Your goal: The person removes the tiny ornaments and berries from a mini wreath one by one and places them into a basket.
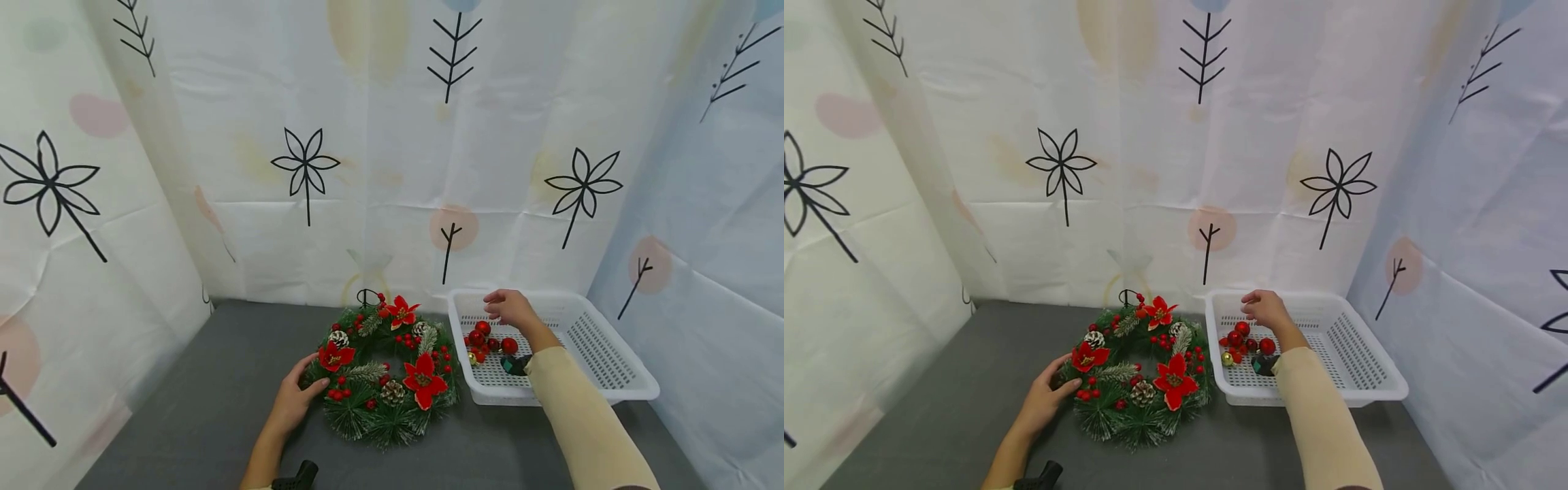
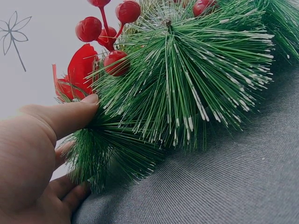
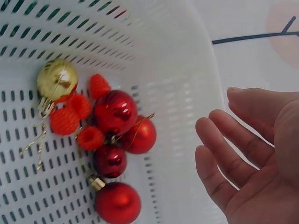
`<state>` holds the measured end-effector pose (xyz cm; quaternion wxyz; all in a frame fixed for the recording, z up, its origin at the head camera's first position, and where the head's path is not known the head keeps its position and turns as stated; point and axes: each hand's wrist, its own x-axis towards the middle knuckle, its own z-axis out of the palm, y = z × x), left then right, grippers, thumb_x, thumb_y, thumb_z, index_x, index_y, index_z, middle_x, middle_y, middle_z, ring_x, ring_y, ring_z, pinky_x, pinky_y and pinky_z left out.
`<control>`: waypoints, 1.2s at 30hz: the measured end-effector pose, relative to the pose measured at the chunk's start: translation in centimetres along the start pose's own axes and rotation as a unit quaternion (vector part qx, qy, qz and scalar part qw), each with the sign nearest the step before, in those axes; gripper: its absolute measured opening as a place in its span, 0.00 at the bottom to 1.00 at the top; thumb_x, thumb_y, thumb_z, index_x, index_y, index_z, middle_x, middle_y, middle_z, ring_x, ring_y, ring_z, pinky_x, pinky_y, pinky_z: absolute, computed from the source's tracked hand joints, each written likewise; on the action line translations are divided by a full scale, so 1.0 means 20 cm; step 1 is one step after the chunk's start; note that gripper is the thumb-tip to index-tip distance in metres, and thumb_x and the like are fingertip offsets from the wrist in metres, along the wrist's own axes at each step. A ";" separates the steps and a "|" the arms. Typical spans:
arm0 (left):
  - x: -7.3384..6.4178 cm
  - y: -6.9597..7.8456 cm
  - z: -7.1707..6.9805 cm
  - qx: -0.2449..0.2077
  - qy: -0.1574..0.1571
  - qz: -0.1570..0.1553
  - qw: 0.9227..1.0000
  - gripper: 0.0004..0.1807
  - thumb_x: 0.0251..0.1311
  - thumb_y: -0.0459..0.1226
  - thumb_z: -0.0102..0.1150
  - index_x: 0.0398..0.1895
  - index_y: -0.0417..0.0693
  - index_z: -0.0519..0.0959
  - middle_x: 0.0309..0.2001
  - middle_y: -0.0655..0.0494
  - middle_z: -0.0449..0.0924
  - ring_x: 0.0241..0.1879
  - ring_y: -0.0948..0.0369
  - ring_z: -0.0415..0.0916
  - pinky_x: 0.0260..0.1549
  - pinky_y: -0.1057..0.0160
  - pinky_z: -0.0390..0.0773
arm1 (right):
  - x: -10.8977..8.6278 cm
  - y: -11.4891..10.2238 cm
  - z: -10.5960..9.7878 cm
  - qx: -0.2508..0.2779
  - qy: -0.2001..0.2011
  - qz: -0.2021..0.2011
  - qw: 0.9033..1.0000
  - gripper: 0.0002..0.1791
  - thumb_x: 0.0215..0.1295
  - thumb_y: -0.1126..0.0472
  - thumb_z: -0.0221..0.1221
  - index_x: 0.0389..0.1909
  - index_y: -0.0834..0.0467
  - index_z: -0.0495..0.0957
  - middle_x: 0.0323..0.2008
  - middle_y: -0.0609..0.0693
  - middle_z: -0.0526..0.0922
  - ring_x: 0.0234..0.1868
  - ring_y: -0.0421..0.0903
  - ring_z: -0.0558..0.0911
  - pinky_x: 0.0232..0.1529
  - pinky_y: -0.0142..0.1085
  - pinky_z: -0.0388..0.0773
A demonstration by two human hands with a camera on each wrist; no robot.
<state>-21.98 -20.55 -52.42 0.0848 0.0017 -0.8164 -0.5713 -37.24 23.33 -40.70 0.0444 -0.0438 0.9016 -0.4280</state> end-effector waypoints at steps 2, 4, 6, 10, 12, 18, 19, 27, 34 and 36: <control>0.00 0.00 0.00 0.001 0.002 0.002 1.000 0.35 0.61 0.43 0.65 0.70 0.46 0.66 0.70 0.37 0.59 0.68 0.37 0.54 0.60 0.34 0.57 | 0.01 -0.02 0.00 0.003 -0.003 -0.005 1.000 0.19 0.71 0.62 0.56 0.57 0.69 0.73 0.49 0.65 0.79 0.47 0.63 0.80 0.47 0.50 0.78; -0.01 0.00 0.00 0.003 0.003 0.002 1.000 0.34 0.61 0.43 0.65 0.70 0.46 0.66 0.70 0.37 0.59 0.68 0.37 0.54 0.60 0.35 0.57 | 0.01 -0.05 0.00 0.005 -0.004 -0.011 1.000 0.20 0.71 0.62 0.56 0.58 0.69 0.72 0.49 0.65 0.79 0.48 0.63 0.79 0.48 0.51 0.78; -0.01 0.01 0.00 0.003 0.004 0.000 1.000 0.34 0.61 0.43 0.65 0.70 0.46 0.66 0.70 0.37 0.59 0.68 0.37 0.54 0.60 0.35 0.57 | 0.01 -0.07 0.00 0.009 -0.005 -0.015 1.000 0.20 0.71 0.62 0.56 0.58 0.69 0.72 0.50 0.65 0.79 0.48 0.63 0.79 0.47 0.50 0.78; -0.01 0.01 0.00 0.003 -0.001 0.000 1.000 0.35 0.62 0.43 0.65 0.70 0.46 0.66 0.70 0.37 0.59 0.69 0.37 0.54 0.60 0.35 0.56 | 0.01 -0.09 0.02 0.019 -0.009 -0.011 1.000 0.20 0.72 0.62 0.55 0.59 0.69 0.72 0.51 0.66 0.78 0.50 0.64 0.79 0.49 0.51 0.77; -0.01 0.01 -0.01 0.002 -0.004 0.002 1.000 0.35 0.62 0.42 0.65 0.70 0.45 0.65 0.70 0.36 0.59 0.69 0.37 0.53 0.61 0.35 0.56 | 0.02 -0.10 0.03 0.026 -0.010 -0.006 1.000 0.20 0.72 0.61 0.55 0.59 0.69 0.72 0.52 0.66 0.78 0.50 0.64 0.79 0.50 0.51 0.76; -0.01 0.00 -0.01 -0.003 0.001 0.001 1.000 0.34 0.61 0.43 0.65 0.70 0.46 0.66 0.70 0.37 0.59 0.68 0.38 0.54 0.60 0.35 0.57 | 0.02 -0.16 0.07 0.042 -0.012 -0.022 0.999 0.19 0.72 0.61 0.55 0.58 0.68 0.73 0.51 0.65 0.79 0.50 0.63 0.79 0.45 0.46 0.79; 0.00 0.00 0.00 -0.001 0.002 0.001 1.000 0.34 0.61 0.43 0.65 0.70 0.46 0.66 0.70 0.37 0.59 0.68 0.38 0.55 0.60 0.35 0.58 | 0.02 -0.17 0.08 0.042 -0.012 -0.025 0.999 0.19 0.72 0.61 0.55 0.58 0.68 0.73 0.51 0.64 0.79 0.49 0.62 0.79 0.43 0.44 0.79; 0.00 -0.01 -0.01 0.000 0.001 -0.003 1.000 0.35 0.61 0.43 0.65 0.70 0.48 0.66 0.70 0.37 0.59 0.68 0.38 0.54 0.60 0.35 0.58 | 0.01 -0.26 0.15 0.064 -0.027 -0.058 0.996 0.17 0.72 0.63 0.55 0.56 0.67 0.75 0.51 0.62 0.79 0.46 0.57 0.81 0.39 0.39 0.79; 0.01 -0.01 0.00 0.000 -0.002 -0.009 1.000 0.35 0.61 0.43 0.65 0.70 0.48 0.65 0.71 0.38 0.58 0.69 0.39 0.53 0.61 0.35 0.56 | -0.02 -0.33 0.22 0.063 -0.041 -0.100 0.992 0.14 0.72 0.64 0.56 0.53 0.66 0.77 0.48 0.61 0.81 0.43 0.55 0.81 0.45 0.51 0.78; 0.01 -0.01 -0.01 0.002 -0.002 -0.005 1.000 0.35 0.61 0.43 0.65 0.70 0.48 0.66 0.71 0.37 0.58 0.69 0.38 0.54 0.61 0.35 0.57 | -0.03 -0.35 0.24 0.062 -0.045 -0.108 0.991 0.13 0.71 0.64 0.56 0.53 0.66 0.77 0.48 0.61 0.81 0.43 0.55 0.81 0.45 0.52 0.77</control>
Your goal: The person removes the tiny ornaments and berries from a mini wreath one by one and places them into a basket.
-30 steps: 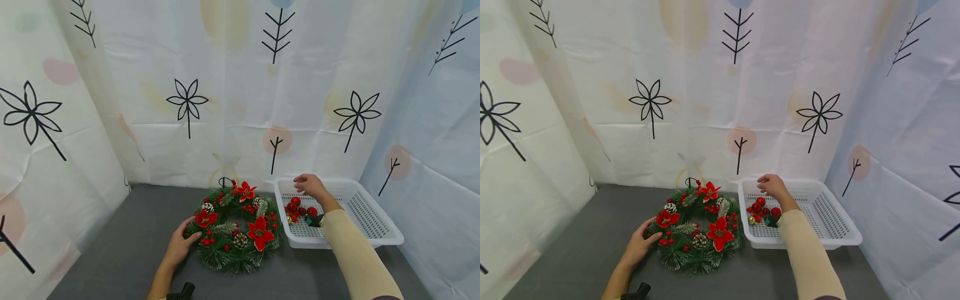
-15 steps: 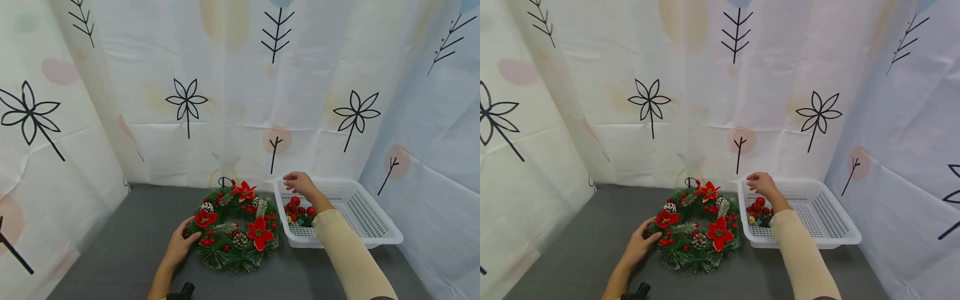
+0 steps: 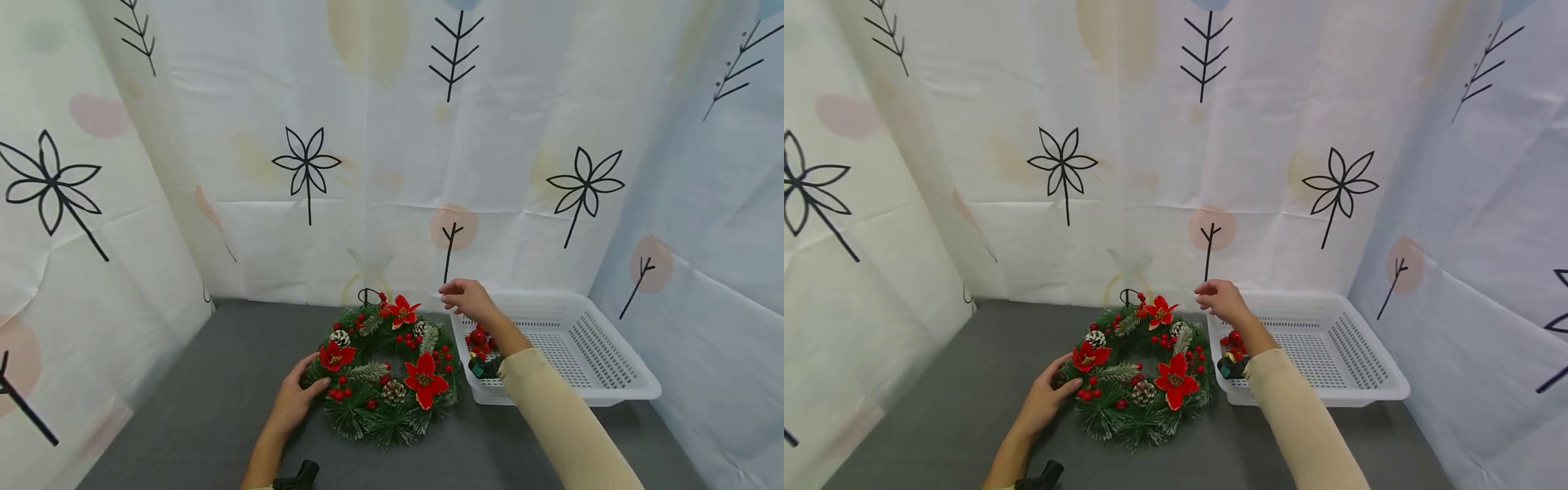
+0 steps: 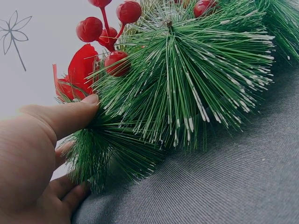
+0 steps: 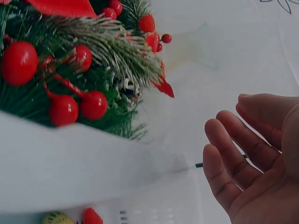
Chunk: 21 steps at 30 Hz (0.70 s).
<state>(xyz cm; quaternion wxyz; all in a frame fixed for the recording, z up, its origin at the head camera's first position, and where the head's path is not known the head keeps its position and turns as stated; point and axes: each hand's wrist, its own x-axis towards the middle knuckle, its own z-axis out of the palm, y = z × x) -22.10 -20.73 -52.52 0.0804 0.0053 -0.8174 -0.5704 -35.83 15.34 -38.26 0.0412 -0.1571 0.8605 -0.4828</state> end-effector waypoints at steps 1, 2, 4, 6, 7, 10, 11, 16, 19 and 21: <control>0.00 0.00 0.00 0.000 0.000 0.004 1.000 0.35 0.61 0.44 0.65 0.70 0.47 0.66 0.70 0.37 0.59 0.69 0.38 0.54 0.61 0.35 0.57 | 0.00 -0.01 0.01 0.000 -0.003 -0.003 1.000 0.13 0.72 0.64 0.55 0.53 0.66 0.77 0.48 0.61 0.81 0.44 0.56 0.81 0.46 0.53 0.77; -0.01 0.03 0.00 -0.001 -0.002 0.003 1.000 0.34 0.62 0.42 0.65 0.70 0.46 0.65 0.70 0.36 0.58 0.68 0.37 0.54 0.60 0.35 0.57 | 0.00 -0.02 0.02 -0.002 -0.005 -0.005 1.000 0.13 0.72 0.64 0.55 0.52 0.65 0.77 0.47 0.61 0.81 0.44 0.57 0.81 0.46 0.53 0.77; -0.03 0.07 -0.01 -0.002 -0.003 0.006 1.000 0.34 0.62 0.40 0.64 0.70 0.43 0.65 0.70 0.34 0.58 0.68 0.36 0.54 0.60 0.34 0.56 | 0.00 -0.03 0.03 -0.005 -0.009 -0.011 1.000 0.13 0.71 0.64 0.56 0.52 0.66 0.77 0.47 0.61 0.81 0.45 0.58 0.80 0.46 0.53 0.77; -0.03 0.07 -0.01 -0.003 -0.004 0.008 1.000 0.34 0.63 0.40 0.64 0.70 0.42 0.65 0.70 0.34 0.58 0.68 0.36 0.54 0.60 0.34 0.56 | 0.01 -0.04 0.06 -0.015 -0.010 -0.013 1.000 0.12 0.71 0.65 0.56 0.51 0.65 0.78 0.46 0.59 0.82 0.44 0.58 0.81 0.45 0.52 0.77; -0.03 0.07 -0.01 -0.003 -0.004 0.006 1.000 0.34 0.63 0.40 0.64 0.70 0.42 0.65 0.70 0.34 0.58 0.68 0.36 0.53 0.60 0.35 0.56 | 0.01 -0.04 0.07 -0.017 -0.014 -0.014 1.000 0.12 0.71 0.64 0.56 0.51 0.65 0.78 0.46 0.58 0.82 0.44 0.58 0.81 0.45 0.52 0.77; 0.00 0.01 -0.01 -0.002 -0.001 0.006 1.000 0.34 0.62 0.41 0.65 0.70 0.45 0.65 0.70 0.36 0.58 0.69 0.37 0.54 0.61 0.35 0.56 | 0.03 -0.05 0.10 -0.029 -0.032 -0.016 0.999 0.12 0.71 0.65 0.56 0.50 0.65 0.78 0.46 0.59 0.82 0.45 0.60 0.81 0.44 0.52 0.78; -0.01 0.02 -0.01 -0.001 -0.001 0.005 1.000 0.34 0.62 0.41 0.65 0.70 0.45 0.66 0.70 0.36 0.59 0.69 0.38 0.54 0.61 0.35 0.57 | 0.03 -0.06 0.11 -0.031 -0.038 -0.016 0.999 0.11 0.71 0.65 0.56 0.50 0.65 0.79 0.46 0.58 0.82 0.44 0.60 0.81 0.43 0.52 0.78; -0.01 0.02 -0.01 -0.003 -0.001 0.001 1.000 0.34 0.62 0.41 0.65 0.70 0.45 0.65 0.70 0.36 0.58 0.69 0.37 0.54 0.60 0.35 0.57 | 0.05 -0.06 0.15 -0.018 -0.068 -0.011 0.997 0.11 0.71 0.65 0.56 0.50 0.65 0.79 0.45 0.58 0.83 0.45 0.62 0.81 0.44 0.55 0.77; -0.01 0.02 -0.01 -0.006 -0.003 0.001 1.000 0.35 0.62 0.42 0.65 0.70 0.45 0.65 0.70 0.35 0.58 0.69 0.37 0.53 0.60 0.35 0.57 | 0.05 -0.07 0.17 -0.010 -0.078 -0.015 0.997 0.11 0.71 0.66 0.56 0.49 0.65 0.79 0.45 0.59 0.82 0.44 0.61 0.81 0.43 0.54 0.77; -0.01 0.02 -0.01 -0.007 -0.004 0.003 1.000 0.35 0.62 0.42 0.65 0.70 0.45 0.65 0.70 0.35 0.58 0.68 0.37 0.54 0.60 0.35 0.57 | 0.05 -0.07 0.18 -0.005 -0.083 -0.020 0.996 0.10 0.71 0.66 0.56 0.49 0.65 0.79 0.45 0.59 0.83 0.43 0.60 0.81 0.42 0.53 0.77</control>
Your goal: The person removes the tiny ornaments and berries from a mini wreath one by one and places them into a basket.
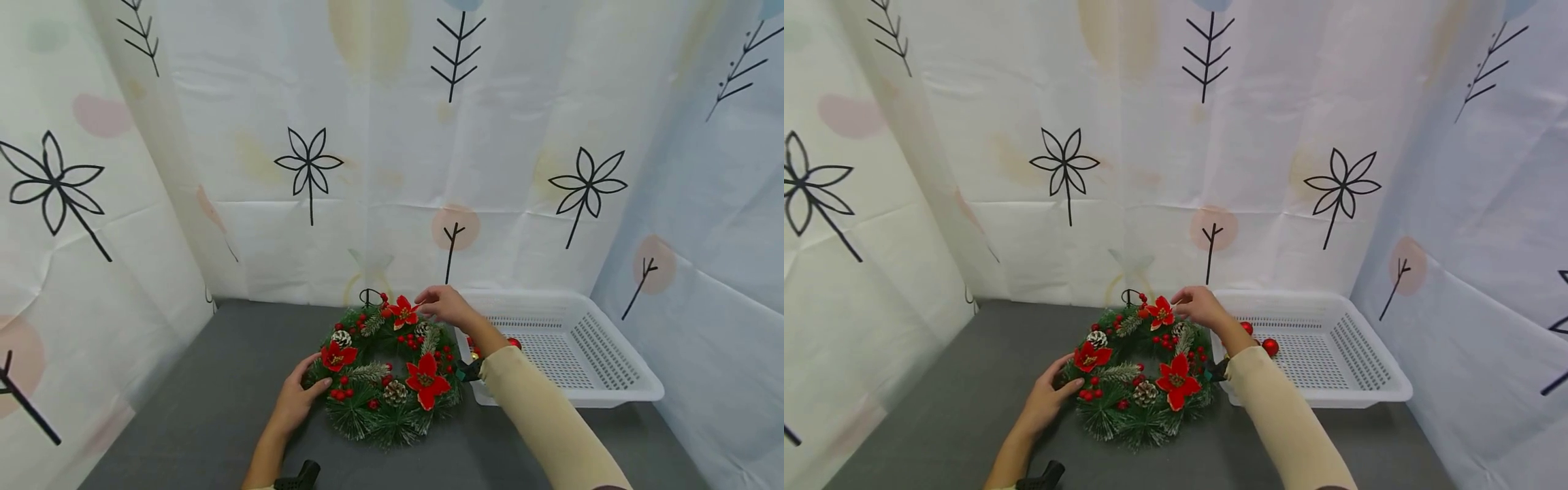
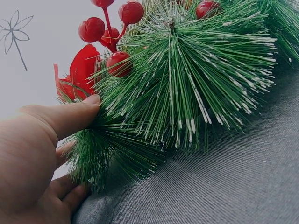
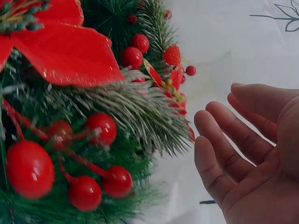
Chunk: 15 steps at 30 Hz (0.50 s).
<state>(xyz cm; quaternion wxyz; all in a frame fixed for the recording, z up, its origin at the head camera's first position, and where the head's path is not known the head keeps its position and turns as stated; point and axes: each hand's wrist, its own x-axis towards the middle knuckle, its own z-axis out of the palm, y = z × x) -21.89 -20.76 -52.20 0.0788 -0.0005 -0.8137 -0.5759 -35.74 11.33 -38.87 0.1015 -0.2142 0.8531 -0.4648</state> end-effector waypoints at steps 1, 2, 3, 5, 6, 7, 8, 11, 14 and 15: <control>0.00 0.00 0.00 0.000 0.000 0.001 1.000 0.35 0.62 0.42 0.65 0.70 0.45 0.65 0.70 0.36 0.58 0.68 0.37 0.54 0.60 0.35 0.57 | 0.00 0.00 0.01 0.003 -0.003 -0.003 1.000 0.11 0.71 0.66 0.56 0.49 0.66 0.79 0.45 0.60 0.82 0.43 0.61 0.81 0.42 0.53 0.78; 0.00 0.00 0.00 -0.001 0.000 0.002 1.000 0.35 0.62 0.42 0.65 0.70 0.45 0.65 0.70 0.36 0.58 0.68 0.37 0.54 0.60 0.36 0.57 | 0.00 -0.01 0.01 0.005 -0.006 -0.006 1.000 0.12 0.71 0.66 0.56 0.50 0.67 0.78 0.45 0.61 0.82 0.44 0.61 0.81 0.42 0.53 0.78; 0.00 -0.01 0.00 0.000 0.001 0.004 1.000 0.34 0.61 0.42 0.65 0.70 0.46 0.66 0.70 0.36 0.59 0.68 0.38 0.54 0.60 0.36 0.58 | 0.00 -0.01 0.02 0.004 -0.009 -0.010 1.000 0.12 0.71 0.66 0.56 0.50 0.67 0.78 0.45 0.61 0.82 0.44 0.62 0.81 0.42 0.52 0.78; 0.00 -0.01 0.01 0.000 0.002 0.006 1.000 0.34 0.61 0.42 0.66 0.70 0.46 0.66 0.70 0.37 0.59 0.68 0.38 0.55 0.60 0.36 0.57 | 0.01 -0.02 0.04 0.009 -0.012 -0.016 1.000 0.13 0.71 0.66 0.56 0.51 0.69 0.77 0.45 0.61 0.82 0.45 0.63 0.80 0.42 0.52 0.78; 0.01 -0.01 0.01 0.000 0.002 0.007 1.000 0.34 0.61 0.42 0.66 0.70 0.46 0.66 0.70 0.37 0.59 0.68 0.38 0.55 0.60 0.36 0.58 | 0.01 -0.02 0.04 0.008 -0.012 -0.017 1.000 0.14 0.71 0.66 0.56 0.52 0.69 0.77 0.45 0.61 0.82 0.46 0.64 0.80 0.42 0.53 0.78; 0.00 -0.01 0.01 0.000 0.002 0.009 1.000 0.34 0.61 0.42 0.66 0.69 0.46 0.66 0.70 0.37 0.59 0.68 0.38 0.55 0.60 0.35 0.58 | 0.02 -0.03 0.05 0.007 -0.013 -0.020 1.000 0.14 0.71 0.66 0.56 0.52 0.70 0.77 0.45 0.61 0.82 0.46 0.64 0.80 0.42 0.53 0.77; 0.00 0.00 0.01 0.000 0.002 0.009 1.000 0.34 0.61 0.43 0.66 0.70 0.46 0.66 0.70 0.37 0.59 0.68 0.38 0.55 0.60 0.35 0.57 | 0.02 -0.03 0.06 0.004 -0.011 -0.022 1.000 0.14 0.70 0.66 0.56 0.51 0.70 0.77 0.44 0.60 0.82 0.46 0.65 0.80 0.41 0.53 0.77; 0.00 -0.01 0.01 0.000 0.000 0.011 1.000 0.35 0.61 0.43 0.65 0.70 0.46 0.66 0.70 0.37 0.59 0.68 0.37 0.54 0.60 0.35 0.57 | 0.04 -0.03 0.09 0.003 -0.006 -0.022 1.000 0.13 0.70 0.66 0.56 0.50 0.70 0.77 0.43 0.60 0.82 0.45 0.64 0.80 0.41 0.54 0.78; 0.00 -0.01 0.01 -0.001 -0.001 0.009 1.000 0.35 0.62 0.41 0.65 0.70 0.45 0.65 0.70 0.36 0.58 0.69 0.38 0.54 0.60 0.36 0.57 | 0.06 -0.03 0.12 0.008 -0.003 -0.020 1.000 0.12 0.69 0.67 0.57 0.49 0.69 0.78 0.43 0.59 0.83 0.44 0.63 0.81 0.42 0.52 0.78; 0.00 -0.01 0.01 0.001 0.000 0.009 1.000 0.34 0.62 0.41 0.65 0.70 0.44 0.65 0.70 0.35 0.58 0.68 0.37 0.54 0.60 0.35 0.57 | 0.07 -0.03 0.13 0.012 -0.002 -0.019 1.000 0.12 0.69 0.67 0.58 0.49 0.69 0.78 0.43 0.59 0.83 0.44 0.62 0.81 0.43 0.52 0.79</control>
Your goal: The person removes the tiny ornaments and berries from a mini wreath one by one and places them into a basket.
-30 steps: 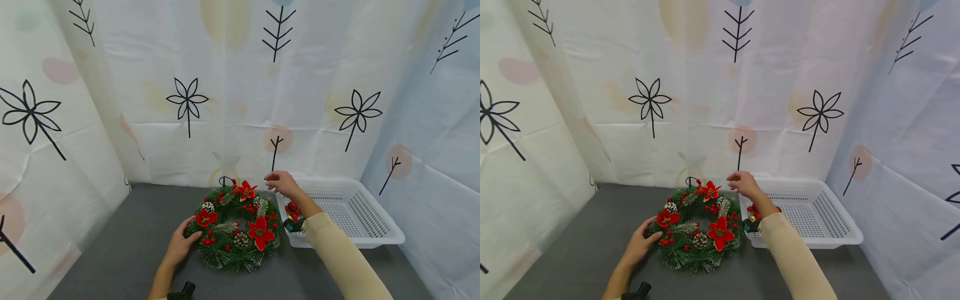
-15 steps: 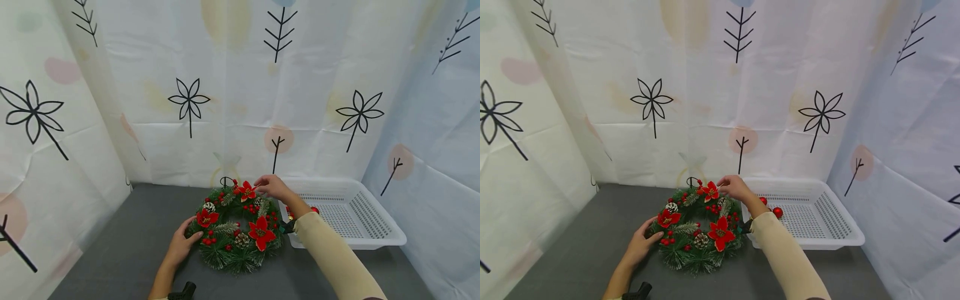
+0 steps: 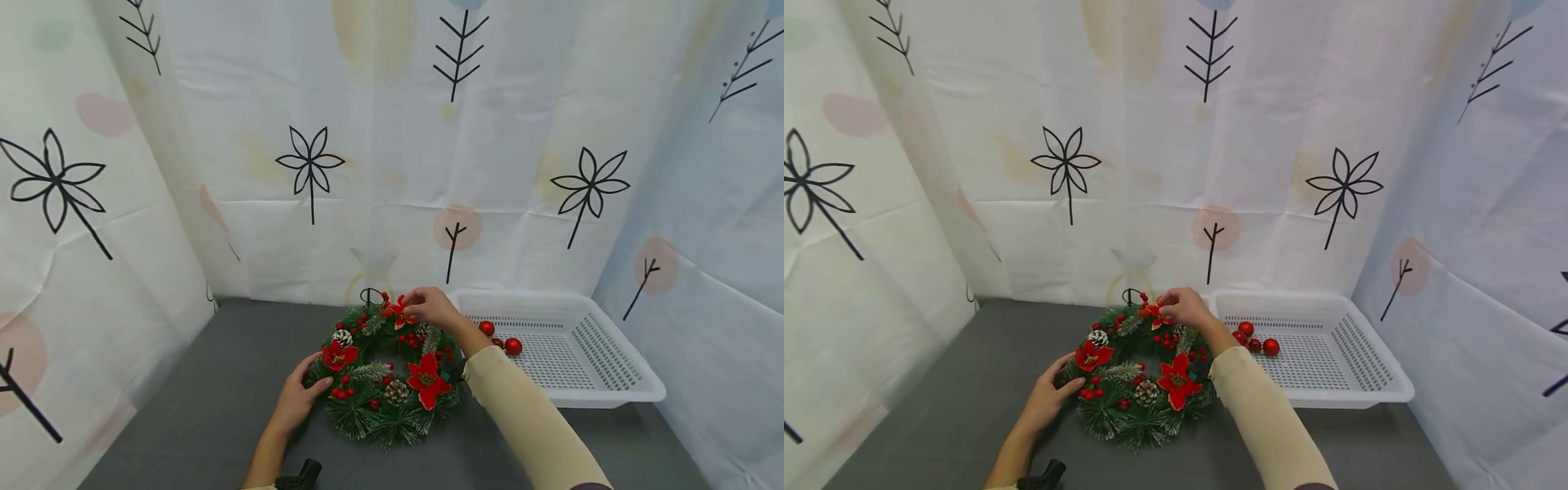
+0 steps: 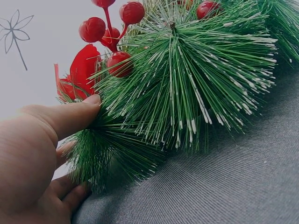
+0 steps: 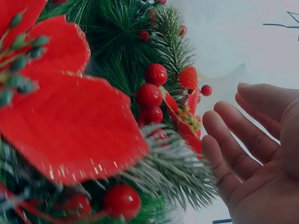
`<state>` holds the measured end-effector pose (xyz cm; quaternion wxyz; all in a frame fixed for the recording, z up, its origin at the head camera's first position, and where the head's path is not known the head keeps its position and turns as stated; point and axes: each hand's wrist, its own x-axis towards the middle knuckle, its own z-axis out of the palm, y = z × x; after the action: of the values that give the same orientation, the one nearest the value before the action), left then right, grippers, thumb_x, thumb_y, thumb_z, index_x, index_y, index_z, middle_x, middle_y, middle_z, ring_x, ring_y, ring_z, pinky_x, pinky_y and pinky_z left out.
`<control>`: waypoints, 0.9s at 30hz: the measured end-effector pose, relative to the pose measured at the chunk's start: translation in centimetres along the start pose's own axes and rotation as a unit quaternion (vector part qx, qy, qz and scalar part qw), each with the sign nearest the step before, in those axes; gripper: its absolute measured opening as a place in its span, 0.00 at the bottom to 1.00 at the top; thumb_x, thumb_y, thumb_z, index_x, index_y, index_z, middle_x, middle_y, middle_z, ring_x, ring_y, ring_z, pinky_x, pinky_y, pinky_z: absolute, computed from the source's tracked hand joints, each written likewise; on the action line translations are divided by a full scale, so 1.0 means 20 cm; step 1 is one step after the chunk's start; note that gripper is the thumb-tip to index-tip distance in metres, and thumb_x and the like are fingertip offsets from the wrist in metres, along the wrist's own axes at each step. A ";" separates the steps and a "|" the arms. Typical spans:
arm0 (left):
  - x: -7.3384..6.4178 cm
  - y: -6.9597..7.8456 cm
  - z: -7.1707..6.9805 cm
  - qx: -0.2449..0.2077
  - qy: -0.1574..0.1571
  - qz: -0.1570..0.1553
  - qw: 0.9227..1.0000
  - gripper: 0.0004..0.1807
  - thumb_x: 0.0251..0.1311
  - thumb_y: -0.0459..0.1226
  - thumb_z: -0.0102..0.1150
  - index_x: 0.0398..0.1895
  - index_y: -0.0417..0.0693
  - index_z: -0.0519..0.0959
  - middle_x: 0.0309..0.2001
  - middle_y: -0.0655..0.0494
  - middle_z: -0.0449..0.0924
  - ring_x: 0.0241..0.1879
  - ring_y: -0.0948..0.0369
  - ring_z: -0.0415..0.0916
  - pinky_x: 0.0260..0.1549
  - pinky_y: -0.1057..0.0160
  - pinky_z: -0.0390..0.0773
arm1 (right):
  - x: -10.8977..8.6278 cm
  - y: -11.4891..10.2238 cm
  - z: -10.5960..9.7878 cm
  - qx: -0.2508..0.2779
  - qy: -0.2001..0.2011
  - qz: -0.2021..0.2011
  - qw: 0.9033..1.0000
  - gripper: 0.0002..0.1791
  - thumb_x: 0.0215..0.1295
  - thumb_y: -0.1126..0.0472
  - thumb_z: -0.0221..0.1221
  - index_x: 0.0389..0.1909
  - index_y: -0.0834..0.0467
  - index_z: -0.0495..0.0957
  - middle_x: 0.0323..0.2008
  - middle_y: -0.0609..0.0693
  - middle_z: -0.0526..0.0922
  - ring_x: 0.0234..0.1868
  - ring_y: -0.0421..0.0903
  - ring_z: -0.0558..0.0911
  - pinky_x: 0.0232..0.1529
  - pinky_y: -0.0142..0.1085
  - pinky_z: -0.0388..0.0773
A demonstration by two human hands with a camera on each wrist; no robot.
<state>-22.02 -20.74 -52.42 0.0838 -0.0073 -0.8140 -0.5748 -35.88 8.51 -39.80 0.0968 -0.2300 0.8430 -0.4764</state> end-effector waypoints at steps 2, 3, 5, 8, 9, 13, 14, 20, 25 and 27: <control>-0.01 0.02 0.00 0.000 0.001 0.000 1.000 0.34 0.63 0.39 0.64 0.70 0.42 0.64 0.70 0.34 0.57 0.68 0.36 0.53 0.61 0.35 0.57 | 0.01 0.00 0.02 0.008 0.003 0.002 1.000 0.11 0.69 0.67 0.58 0.48 0.69 0.78 0.42 0.58 0.83 0.44 0.61 0.81 0.43 0.50 0.79; -0.01 0.03 0.00 -0.002 0.001 -0.002 1.000 0.33 0.63 0.37 0.64 0.70 0.41 0.64 0.70 0.33 0.57 0.68 0.36 0.53 0.61 0.35 0.56 | 0.02 0.00 0.03 0.008 0.007 0.003 1.000 0.11 0.68 0.67 0.58 0.48 0.68 0.79 0.41 0.57 0.83 0.44 0.60 0.81 0.43 0.50 0.79; -0.03 0.09 -0.01 -0.002 0.001 -0.001 1.000 0.33 0.63 0.36 0.63 0.70 0.39 0.64 0.70 0.31 0.57 0.68 0.34 0.52 0.60 0.34 0.56 | 0.03 0.00 0.05 0.001 0.017 0.004 1.000 0.10 0.68 0.66 0.59 0.47 0.67 0.79 0.40 0.55 0.83 0.43 0.58 0.82 0.41 0.48 0.79; -0.05 0.15 -0.02 -0.003 0.001 -0.001 1.000 0.32 0.63 0.34 0.63 0.69 0.37 0.65 0.69 0.30 0.58 0.67 0.34 0.53 0.60 0.34 0.56 | 0.04 0.01 0.07 -0.014 0.030 0.008 0.999 0.09 0.68 0.65 0.59 0.46 0.64 0.81 0.39 0.53 0.83 0.40 0.54 0.82 0.40 0.45 0.80; -0.06 0.15 -0.02 -0.001 0.002 -0.001 1.000 0.32 0.63 0.34 0.63 0.69 0.37 0.65 0.69 0.31 0.58 0.67 0.34 0.53 0.60 0.34 0.57 | 0.05 0.01 0.08 -0.024 0.035 0.008 0.999 0.09 0.68 0.65 0.59 0.46 0.64 0.81 0.39 0.52 0.83 0.39 0.52 0.82 0.39 0.43 0.80; -0.03 0.07 -0.01 0.001 0.003 0.001 1.000 0.33 0.63 0.37 0.63 0.70 0.41 0.64 0.69 0.33 0.58 0.68 0.36 0.54 0.60 0.35 0.57 | 0.06 0.00 0.10 -0.062 0.052 0.003 0.997 0.08 0.68 0.64 0.59 0.45 0.62 0.82 0.38 0.51 0.84 0.35 0.47 0.81 0.37 0.39 0.79; -0.02 0.05 -0.01 -0.001 0.004 0.001 1.000 0.33 0.63 0.38 0.64 0.70 0.42 0.65 0.70 0.34 0.58 0.68 0.36 0.54 0.61 0.36 0.57 | 0.06 -0.01 0.10 -0.069 0.056 0.003 0.996 0.08 0.68 0.64 0.59 0.45 0.62 0.82 0.37 0.51 0.84 0.34 0.47 0.81 0.37 0.39 0.79; 0.00 0.00 -0.01 -0.006 0.005 0.007 1.000 0.34 0.61 0.40 0.66 0.70 0.45 0.66 0.70 0.36 0.59 0.68 0.38 0.55 0.60 0.36 0.58 | 0.07 -0.03 0.11 -0.101 0.070 0.003 0.992 0.08 0.67 0.63 0.60 0.44 0.61 0.83 0.36 0.50 0.83 0.34 0.47 0.80 0.37 0.40 0.78; 0.00 0.00 -0.01 0.000 0.003 0.006 1.000 0.34 0.62 0.40 0.65 0.70 0.45 0.65 0.70 0.37 0.59 0.68 0.37 0.55 0.60 0.36 0.58 | 0.09 -0.01 0.13 -0.109 0.068 0.003 0.992 0.08 0.67 0.63 0.62 0.43 0.60 0.83 0.35 0.49 0.82 0.35 0.46 0.79 0.36 0.40 0.77; -0.01 0.03 0.00 -0.002 0.003 0.005 1.000 0.33 0.62 0.39 0.65 0.70 0.43 0.65 0.70 0.35 0.59 0.68 0.36 0.55 0.59 0.35 0.58 | 0.09 -0.01 0.14 -0.112 0.064 0.002 0.992 0.08 0.66 0.62 0.62 0.43 0.59 0.83 0.35 0.48 0.81 0.34 0.46 0.79 0.36 0.40 0.77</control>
<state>-21.70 -20.61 -51.92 0.0890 -0.0100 -0.8127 -0.5757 -36.37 5.51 -41.06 0.0175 -0.2066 0.8961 -0.3924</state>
